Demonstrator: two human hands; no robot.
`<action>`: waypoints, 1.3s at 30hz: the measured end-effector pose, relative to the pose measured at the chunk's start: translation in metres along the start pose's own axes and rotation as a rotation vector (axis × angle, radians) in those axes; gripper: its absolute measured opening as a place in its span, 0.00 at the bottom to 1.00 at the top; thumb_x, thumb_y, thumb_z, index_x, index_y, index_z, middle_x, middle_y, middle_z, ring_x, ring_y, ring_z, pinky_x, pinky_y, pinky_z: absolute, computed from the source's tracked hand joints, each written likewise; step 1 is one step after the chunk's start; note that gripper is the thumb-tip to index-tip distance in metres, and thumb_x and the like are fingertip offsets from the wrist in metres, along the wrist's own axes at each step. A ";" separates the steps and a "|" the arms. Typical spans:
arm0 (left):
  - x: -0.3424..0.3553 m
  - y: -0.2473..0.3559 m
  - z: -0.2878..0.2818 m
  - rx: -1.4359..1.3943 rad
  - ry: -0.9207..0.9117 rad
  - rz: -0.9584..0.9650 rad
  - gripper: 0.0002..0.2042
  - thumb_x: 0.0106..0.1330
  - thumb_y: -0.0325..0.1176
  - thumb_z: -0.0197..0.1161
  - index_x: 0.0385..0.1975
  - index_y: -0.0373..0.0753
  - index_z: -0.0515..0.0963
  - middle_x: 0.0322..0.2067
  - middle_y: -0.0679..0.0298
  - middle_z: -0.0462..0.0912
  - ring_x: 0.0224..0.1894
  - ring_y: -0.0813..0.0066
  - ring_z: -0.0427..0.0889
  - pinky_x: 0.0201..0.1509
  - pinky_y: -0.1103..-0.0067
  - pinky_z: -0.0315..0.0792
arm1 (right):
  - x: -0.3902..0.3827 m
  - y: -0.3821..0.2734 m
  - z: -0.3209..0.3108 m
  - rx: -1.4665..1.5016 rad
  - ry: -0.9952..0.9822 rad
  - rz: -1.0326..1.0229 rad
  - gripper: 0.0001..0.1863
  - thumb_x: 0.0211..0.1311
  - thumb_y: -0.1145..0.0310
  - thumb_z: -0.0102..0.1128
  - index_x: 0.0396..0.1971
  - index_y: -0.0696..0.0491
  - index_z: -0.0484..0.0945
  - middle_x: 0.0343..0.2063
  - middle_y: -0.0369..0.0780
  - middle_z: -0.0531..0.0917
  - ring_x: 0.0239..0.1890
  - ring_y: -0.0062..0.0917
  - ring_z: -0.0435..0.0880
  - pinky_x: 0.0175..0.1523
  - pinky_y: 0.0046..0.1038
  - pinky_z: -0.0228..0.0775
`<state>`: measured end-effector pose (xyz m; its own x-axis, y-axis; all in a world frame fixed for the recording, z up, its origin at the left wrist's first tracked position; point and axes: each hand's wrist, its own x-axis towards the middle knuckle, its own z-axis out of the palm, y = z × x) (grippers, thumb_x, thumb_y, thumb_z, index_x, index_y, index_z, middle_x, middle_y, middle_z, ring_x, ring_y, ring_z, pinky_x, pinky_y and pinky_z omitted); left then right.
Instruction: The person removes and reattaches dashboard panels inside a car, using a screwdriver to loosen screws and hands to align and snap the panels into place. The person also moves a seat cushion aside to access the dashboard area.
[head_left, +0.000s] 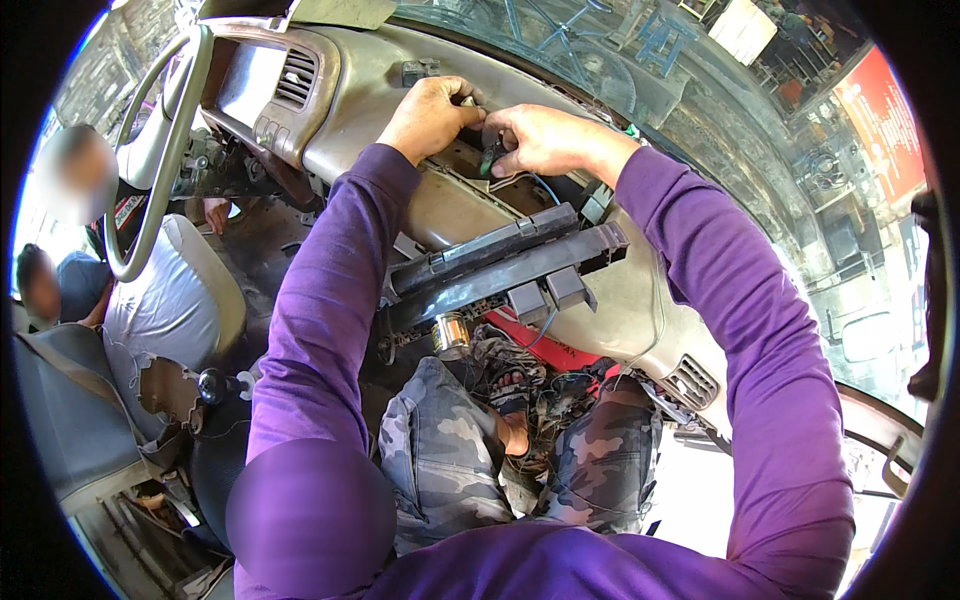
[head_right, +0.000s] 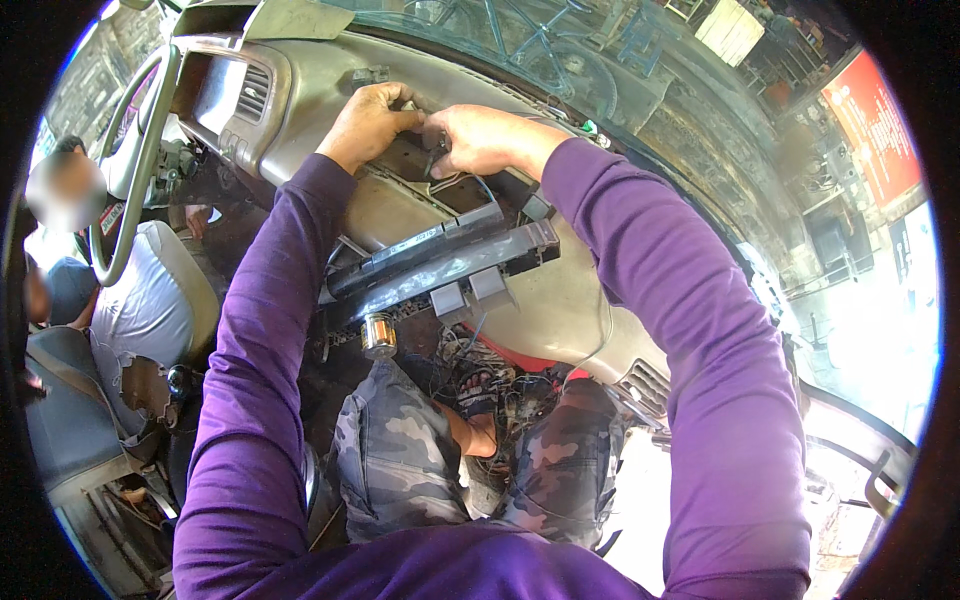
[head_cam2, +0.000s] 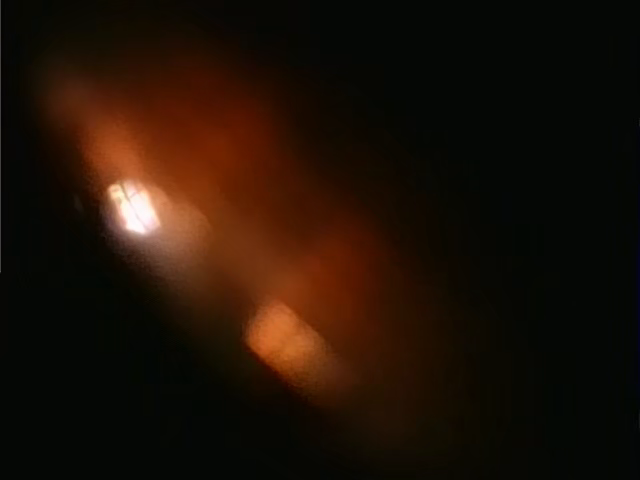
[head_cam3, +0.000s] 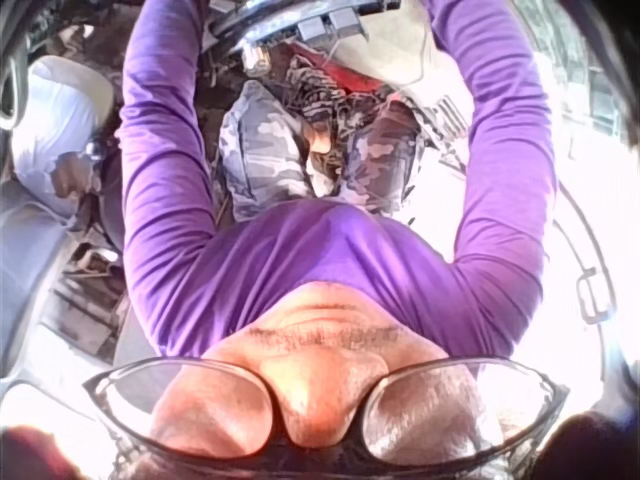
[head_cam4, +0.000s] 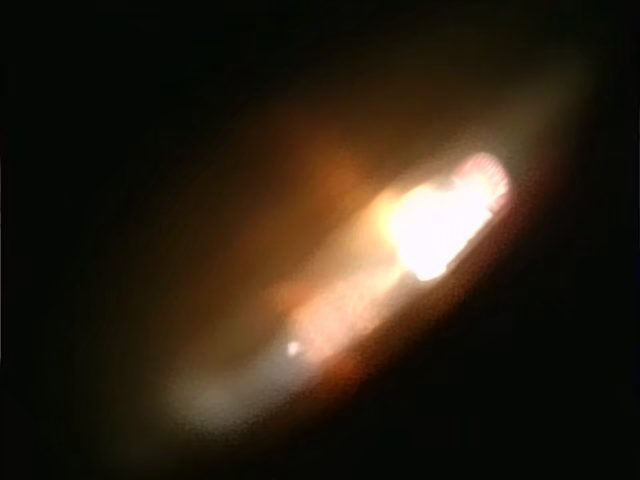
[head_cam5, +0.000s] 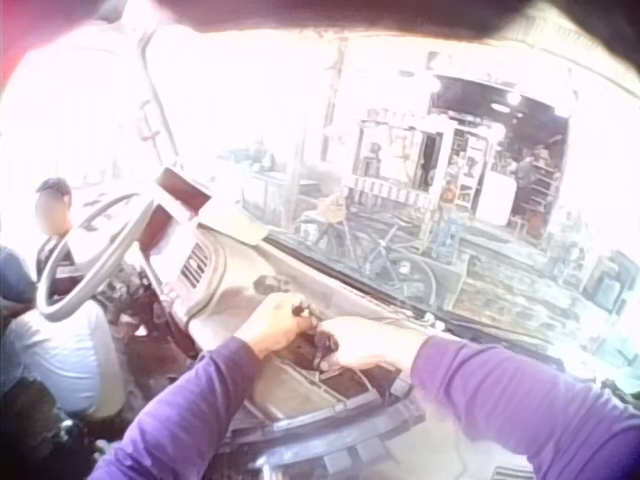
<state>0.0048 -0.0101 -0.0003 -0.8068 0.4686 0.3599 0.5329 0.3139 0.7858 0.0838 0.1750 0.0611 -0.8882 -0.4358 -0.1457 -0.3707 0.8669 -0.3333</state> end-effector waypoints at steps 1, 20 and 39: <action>0.000 0.001 0.000 -0.027 0.005 0.007 0.13 0.57 0.32 0.70 0.38 0.29 0.84 0.30 0.54 0.87 0.33 0.70 0.85 0.42 0.74 0.77 | 0.000 0.004 -0.001 -0.035 -0.039 -0.013 0.22 0.56 0.64 0.72 0.51 0.55 0.83 0.38 0.50 0.87 0.45 0.41 0.86 0.52 0.39 0.76; -0.002 0.000 -0.002 -0.270 -0.068 -0.141 0.12 0.58 0.26 0.58 0.40 0.29 0.80 0.31 0.61 0.83 0.31 0.75 0.82 0.40 0.78 0.76 | 0.009 -0.004 0.015 -0.478 0.123 0.069 0.21 0.52 0.50 0.73 0.41 0.49 0.86 0.34 0.47 0.88 0.41 0.45 0.88 0.46 0.45 0.80; -0.002 0.003 -0.002 -0.266 -0.354 -0.122 0.11 0.57 0.31 0.63 0.36 0.30 0.78 0.24 0.64 0.78 0.20 0.77 0.77 0.24 0.79 0.71 | 0.028 0.029 0.037 -0.520 0.219 -0.228 0.20 0.57 0.55 0.66 0.49 0.46 0.85 0.54 0.41 0.79 0.55 0.41 0.81 0.59 0.44 0.73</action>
<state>0.0069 -0.0118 0.0021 -0.6977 0.7095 0.0989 0.3182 0.1833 0.9302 0.0579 0.1792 0.0130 -0.7854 -0.6125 0.0891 -0.5933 0.7860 0.1736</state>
